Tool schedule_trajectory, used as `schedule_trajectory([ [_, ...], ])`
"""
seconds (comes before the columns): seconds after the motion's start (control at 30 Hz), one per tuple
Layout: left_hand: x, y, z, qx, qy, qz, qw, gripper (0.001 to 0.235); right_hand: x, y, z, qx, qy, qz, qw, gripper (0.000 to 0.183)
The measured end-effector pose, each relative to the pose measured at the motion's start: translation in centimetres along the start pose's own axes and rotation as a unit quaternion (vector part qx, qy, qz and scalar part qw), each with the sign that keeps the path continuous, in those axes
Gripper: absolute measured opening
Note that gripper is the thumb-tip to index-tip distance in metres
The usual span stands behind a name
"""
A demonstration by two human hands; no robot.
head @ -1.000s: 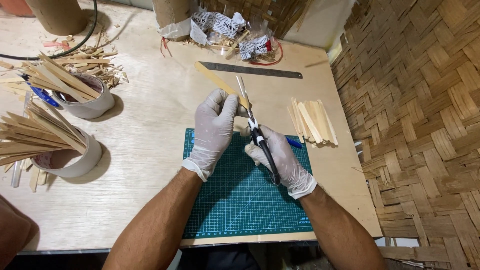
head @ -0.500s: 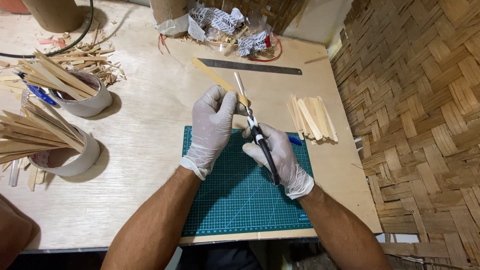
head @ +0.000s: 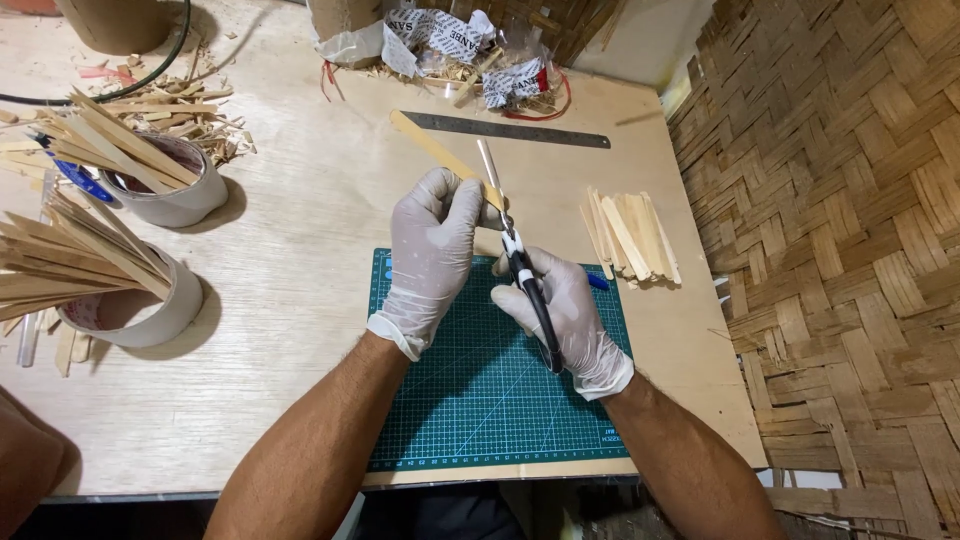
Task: Trimming small wooden sticks to specific lengths using scissors and pliers on a workbench.
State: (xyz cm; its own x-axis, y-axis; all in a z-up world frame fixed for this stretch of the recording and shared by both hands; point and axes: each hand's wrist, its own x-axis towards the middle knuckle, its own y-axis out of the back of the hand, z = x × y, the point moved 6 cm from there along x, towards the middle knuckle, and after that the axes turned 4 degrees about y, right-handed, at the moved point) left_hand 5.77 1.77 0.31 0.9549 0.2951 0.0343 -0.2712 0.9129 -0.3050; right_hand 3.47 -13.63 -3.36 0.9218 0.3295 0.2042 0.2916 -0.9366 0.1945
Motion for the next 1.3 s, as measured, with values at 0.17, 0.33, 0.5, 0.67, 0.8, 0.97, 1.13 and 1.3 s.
schedule_trajectory([
  [0.17,0.0,0.0,-0.3,-0.02,0.0,-0.003,1.0,0.019,-0.1,0.1,0.6,0.006,-0.004,0.003,1.0,0.027],
  [0.33,0.4,0.1,-1.3,-0.064,0.01,-0.02,0.998,0.014,0.0,-0.3,-1.2,0.03,-0.001,0.005,1.0,0.029],
  [0.5,1.0,-0.7,-3.4,-0.2,0.034,-0.125,0.971,0.038,-0.6,-0.9,-1.5,0.21,-0.026,-0.026,0.977,0.028],
  [0.67,0.6,-1.2,-3.8,-0.28,0.067,-0.167,0.943,0.031,-0.8,-1.4,-2.1,0.277,-0.026,-0.057,0.959,0.029],
  [0.8,0.2,-1.6,-3.4,-0.35,0.086,-0.208,0.909,0.023,-1.2,-1.7,-2.6,0.288,-0.026,-0.07,0.955,0.031],
  [0.97,-0.6,-1.1,-2.6,-0.305,0.155,-0.203,0.918,0.024,-1.3,-2.3,-2.6,0.299,-0.02,-0.121,0.946,0.045],
  [1.13,-0.6,-1.4,-2.9,-0.269,0.2,-0.196,0.921,0.026,-2.0,-2.0,-0.8,0.3,-0.031,-0.143,0.943,0.055],
  [1.3,-0.1,-1.1,-3.9,-0.315,0.212,-0.17,0.91,0.035,-2.2,-2.1,-2.2,0.318,-0.026,-0.17,0.932,0.056],
])
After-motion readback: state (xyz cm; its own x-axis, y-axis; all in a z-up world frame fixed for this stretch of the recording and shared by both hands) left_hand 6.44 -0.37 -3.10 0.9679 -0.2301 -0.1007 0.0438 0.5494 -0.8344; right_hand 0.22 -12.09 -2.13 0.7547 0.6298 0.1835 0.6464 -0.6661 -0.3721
